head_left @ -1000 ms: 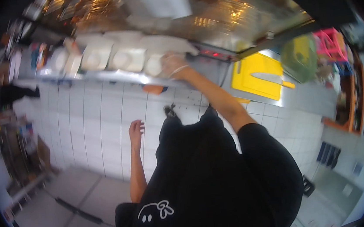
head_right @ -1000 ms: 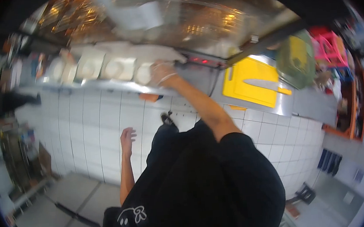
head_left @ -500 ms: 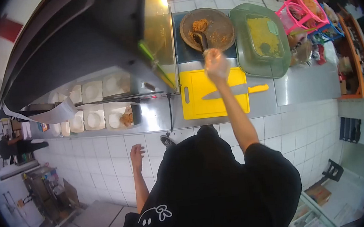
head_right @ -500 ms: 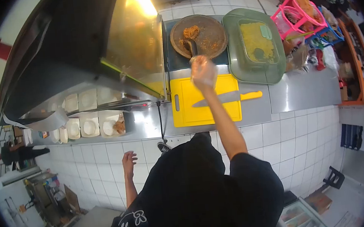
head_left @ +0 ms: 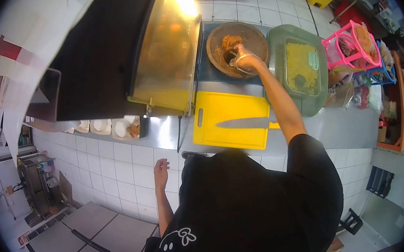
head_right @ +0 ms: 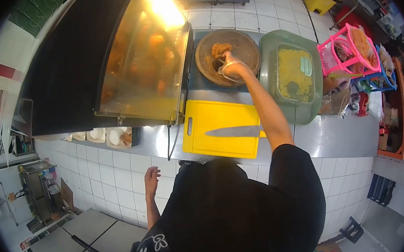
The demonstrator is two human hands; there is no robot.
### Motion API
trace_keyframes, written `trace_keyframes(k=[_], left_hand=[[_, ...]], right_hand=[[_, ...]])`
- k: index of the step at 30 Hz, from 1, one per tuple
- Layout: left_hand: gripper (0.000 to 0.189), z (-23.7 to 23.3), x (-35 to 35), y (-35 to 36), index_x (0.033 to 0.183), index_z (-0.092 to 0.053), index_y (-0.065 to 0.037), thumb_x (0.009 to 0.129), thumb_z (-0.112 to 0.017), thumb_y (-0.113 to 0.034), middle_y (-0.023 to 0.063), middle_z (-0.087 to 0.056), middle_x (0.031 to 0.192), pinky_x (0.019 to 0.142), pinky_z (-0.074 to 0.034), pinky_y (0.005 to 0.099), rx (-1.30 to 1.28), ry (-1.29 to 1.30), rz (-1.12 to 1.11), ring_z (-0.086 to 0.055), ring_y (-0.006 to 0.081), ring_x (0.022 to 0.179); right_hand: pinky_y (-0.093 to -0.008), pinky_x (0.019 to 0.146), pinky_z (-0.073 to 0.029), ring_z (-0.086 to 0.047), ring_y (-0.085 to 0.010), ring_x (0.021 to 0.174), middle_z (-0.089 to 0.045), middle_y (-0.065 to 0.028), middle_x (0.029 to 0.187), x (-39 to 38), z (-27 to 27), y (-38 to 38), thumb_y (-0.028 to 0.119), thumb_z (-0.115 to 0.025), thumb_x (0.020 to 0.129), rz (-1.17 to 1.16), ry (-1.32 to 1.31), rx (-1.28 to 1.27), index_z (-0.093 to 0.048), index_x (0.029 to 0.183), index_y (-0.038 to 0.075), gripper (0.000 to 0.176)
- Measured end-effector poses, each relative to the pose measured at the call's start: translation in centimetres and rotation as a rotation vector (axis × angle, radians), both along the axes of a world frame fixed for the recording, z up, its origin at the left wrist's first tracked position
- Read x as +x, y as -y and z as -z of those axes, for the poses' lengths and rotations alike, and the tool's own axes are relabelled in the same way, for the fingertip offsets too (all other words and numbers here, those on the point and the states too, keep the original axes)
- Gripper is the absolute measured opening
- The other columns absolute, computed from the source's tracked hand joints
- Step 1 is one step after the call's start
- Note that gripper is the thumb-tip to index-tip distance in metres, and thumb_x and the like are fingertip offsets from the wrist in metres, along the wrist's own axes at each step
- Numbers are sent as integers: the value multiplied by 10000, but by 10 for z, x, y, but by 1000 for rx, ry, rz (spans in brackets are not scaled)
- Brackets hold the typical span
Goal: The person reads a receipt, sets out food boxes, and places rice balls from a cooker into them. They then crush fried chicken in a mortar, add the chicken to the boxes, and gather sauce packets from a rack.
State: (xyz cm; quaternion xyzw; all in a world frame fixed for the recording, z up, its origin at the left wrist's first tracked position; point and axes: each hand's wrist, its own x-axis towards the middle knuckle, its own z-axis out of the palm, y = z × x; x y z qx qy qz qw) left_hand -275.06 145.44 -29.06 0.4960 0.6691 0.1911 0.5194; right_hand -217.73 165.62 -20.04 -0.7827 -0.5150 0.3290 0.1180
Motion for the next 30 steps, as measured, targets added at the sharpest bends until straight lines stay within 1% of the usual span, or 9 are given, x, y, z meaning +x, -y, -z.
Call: trace_keyframes(k=[7,11,16,18,19,22,23,28,30], left_hand=[[320,9,-3,14,1172,-607,-70,975,-508,-302,73,-684,1021,669,-455,292,-12,-38,-67,-618,146,838],[349,15,1,24,1196,-601,-63,973,-496,-311,83,-686,1037,687,-465,308,-47,-40,-24,-628,164,855],[368,16,-4,37,1200,-601,-61,974,-489,-329,101,-688,1050,683,-472,313,-82,-45,-46,-640,175,863],[308,7,2,38,1174,-604,13,983,-491,-201,153,-666,1077,803,-544,336,-175,-113,-73,-660,235,978],[308,8,-1,50,1174,-604,13,983,-491,-201,153,-666,1077,803,-544,336,-193,-125,-76,-660,235,978],[316,23,-1,40,1177,-607,6,982,-489,-213,155,-666,1074,802,-544,338,-116,-60,11,-659,237,982],[322,11,-7,49,1178,-608,7,982,-485,-217,155,-666,1076,803,-544,336,-171,-79,-3,-658,238,983],[343,2,-10,36,1189,-603,15,980,-481,-228,162,-665,1087,805,-540,330,-173,-142,-50,-655,241,982],[388,20,-21,51,1232,-584,-55,972,-488,-327,104,-688,1068,676,-482,326,-170,-119,-55,-644,190,862]], right_hand=[[-395,996,-433,-553,-335,1222,-553,-225,1342,22,-114,-28,417,-570,941,16,-93,102,-403,1430,104,605],[-410,938,-456,-586,-348,1141,-609,-225,1245,45,8,-82,399,-606,920,-93,222,-53,-443,1354,61,573],[-414,955,-443,-591,-329,1139,-615,-205,1234,43,-25,-95,342,-618,895,-22,14,-162,-451,1319,66,533],[-400,948,-446,-591,-333,1140,-627,-213,1204,46,-3,-97,339,-619,889,-70,28,109,-459,1304,64,522],[-388,953,-450,-588,-335,1147,-629,-224,1195,27,5,-88,340,-619,894,-118,109,-81,-461,1305,65,519],[-407,959,-449,-584,-344,1159,-621,-236,1208,13,-21,-86,348,-608,899,-265,253,-95,-460,1307,71,515],[-429,963,-444,-582,-348,1170,-618,-235,1219,15,-32,-81,362,-605,895,-197,100,-68,-467,1301,80,513],[-428,926,-465,-604,-359,1119,-637,-242,1170,33,7,-76,363,-593,908,-94,242,-36,-458,1307,72,512],[-440,914,-472,-611,-380,1095,-638,-257,1145,37,-32,-72,349,-580,920,-114,185,-103,-448,1310,74,495]])
